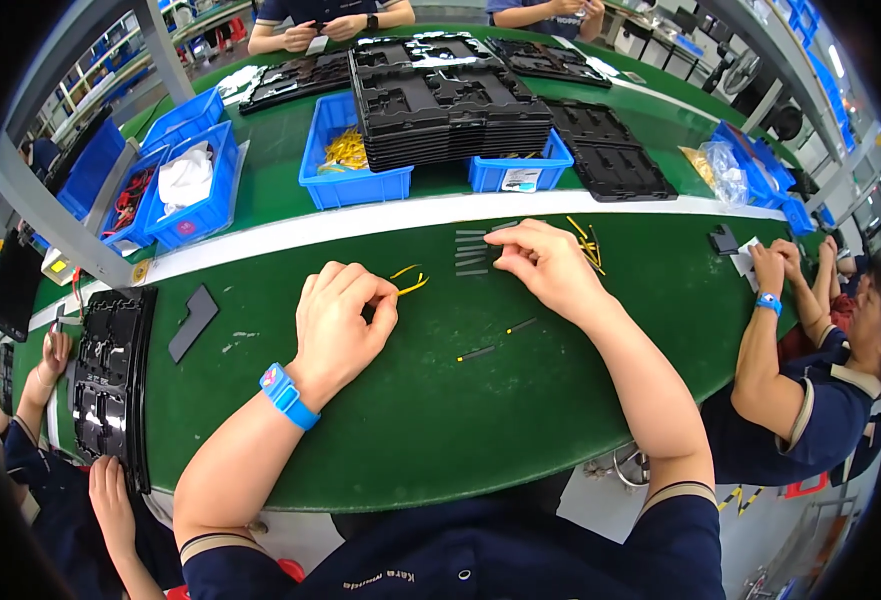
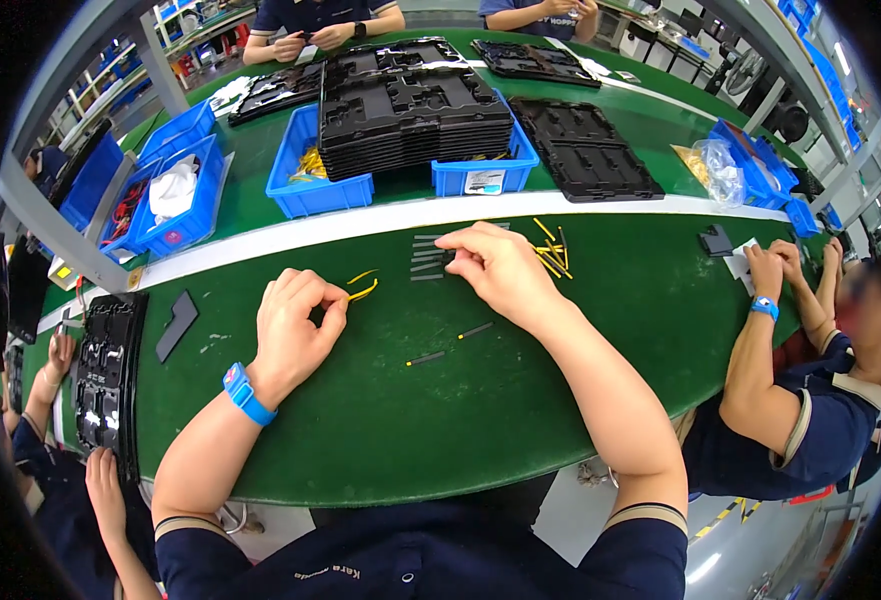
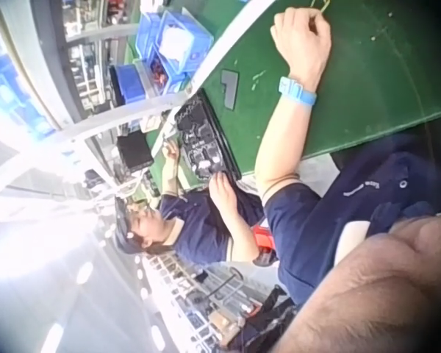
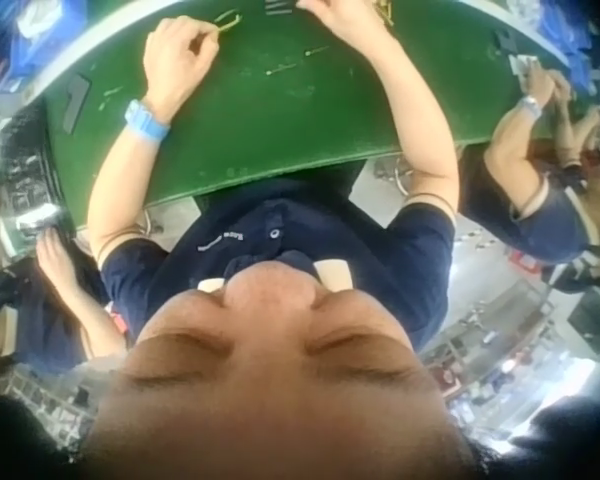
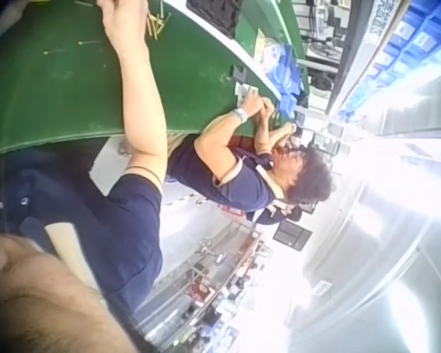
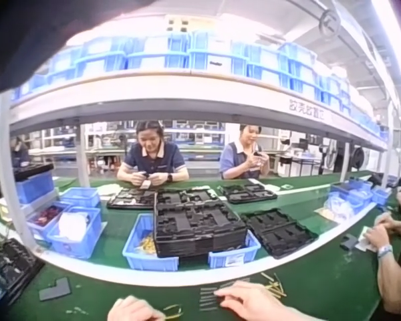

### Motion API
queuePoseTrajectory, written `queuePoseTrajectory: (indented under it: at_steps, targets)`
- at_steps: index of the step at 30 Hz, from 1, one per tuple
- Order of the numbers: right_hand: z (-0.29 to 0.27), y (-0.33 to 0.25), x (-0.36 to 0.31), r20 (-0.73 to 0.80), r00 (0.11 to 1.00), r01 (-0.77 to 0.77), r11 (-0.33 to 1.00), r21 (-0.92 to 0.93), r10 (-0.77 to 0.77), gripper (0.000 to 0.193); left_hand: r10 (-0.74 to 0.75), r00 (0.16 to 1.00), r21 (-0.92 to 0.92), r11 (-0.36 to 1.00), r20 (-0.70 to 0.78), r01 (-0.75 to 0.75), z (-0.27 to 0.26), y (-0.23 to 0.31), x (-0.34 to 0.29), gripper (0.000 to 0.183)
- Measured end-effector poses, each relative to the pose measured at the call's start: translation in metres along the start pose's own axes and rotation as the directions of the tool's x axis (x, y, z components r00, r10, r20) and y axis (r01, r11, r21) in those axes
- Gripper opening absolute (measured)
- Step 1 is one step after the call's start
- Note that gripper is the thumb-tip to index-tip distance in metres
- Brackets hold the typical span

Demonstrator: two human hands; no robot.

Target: The person assembles small plastic components and metal terminals by hand, taking them from bins and placing them into an assembly tray.

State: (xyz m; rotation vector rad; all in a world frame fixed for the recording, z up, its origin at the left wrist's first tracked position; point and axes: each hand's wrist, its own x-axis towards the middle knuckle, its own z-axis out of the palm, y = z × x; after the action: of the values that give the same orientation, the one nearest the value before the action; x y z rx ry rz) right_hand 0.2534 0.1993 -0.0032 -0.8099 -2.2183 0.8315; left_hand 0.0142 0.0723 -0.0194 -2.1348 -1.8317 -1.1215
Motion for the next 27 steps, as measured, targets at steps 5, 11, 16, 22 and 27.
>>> queuePoseTrajectory:
  at_steps: [5, 11, 16, 22, 27]
  targets:
    - [0.015, 0.001, -0.003, 0.063, 0.974, 0.224, 0.949, -0.220, -0.216, 0.010, -0.002, 1.000, 0.028, 1.000, -0.008, 0.002, -0.002, 0.001, -0.002, 0.006]
    - [0.017, -0.009, -0.009, 0.071, 0.970, 0.242, 0.892, -0.383, -0.233, 0.008, 0.008, 1.000, -0.003, 1.000, 0.017, -0.008, -0.001, 0.001, -0.004, 0.006]
    - [-0.026, -0.022, -0.003, 0.302, 0.952, 0.027, 0.974, -0.225, 0.043, 0.014, 0.002, 1.000, 0.032, 0.999, 0.007, -0.002, -0.004, -0.001, -0.005, 0.008]
    - [-0.040, -0.020, -0.008, 0.653, 0.725, -0.031, 0.957, -0.287, 0.220, 0.024, -0.059, 0.997, -0.032, 0.998, 0.045, 0.060, -0.002, -0.003, -0.002, 0.007]
    - [-0.034, -0.020, -0.011, 0.581, 0.805, 0.035, 0.968, -0.249, 0.120, 0.018, 0.048, 0.997, -0.111, 0.993, 0.052, -0.042, -0.002, 0.006, -0.002, 0.010]
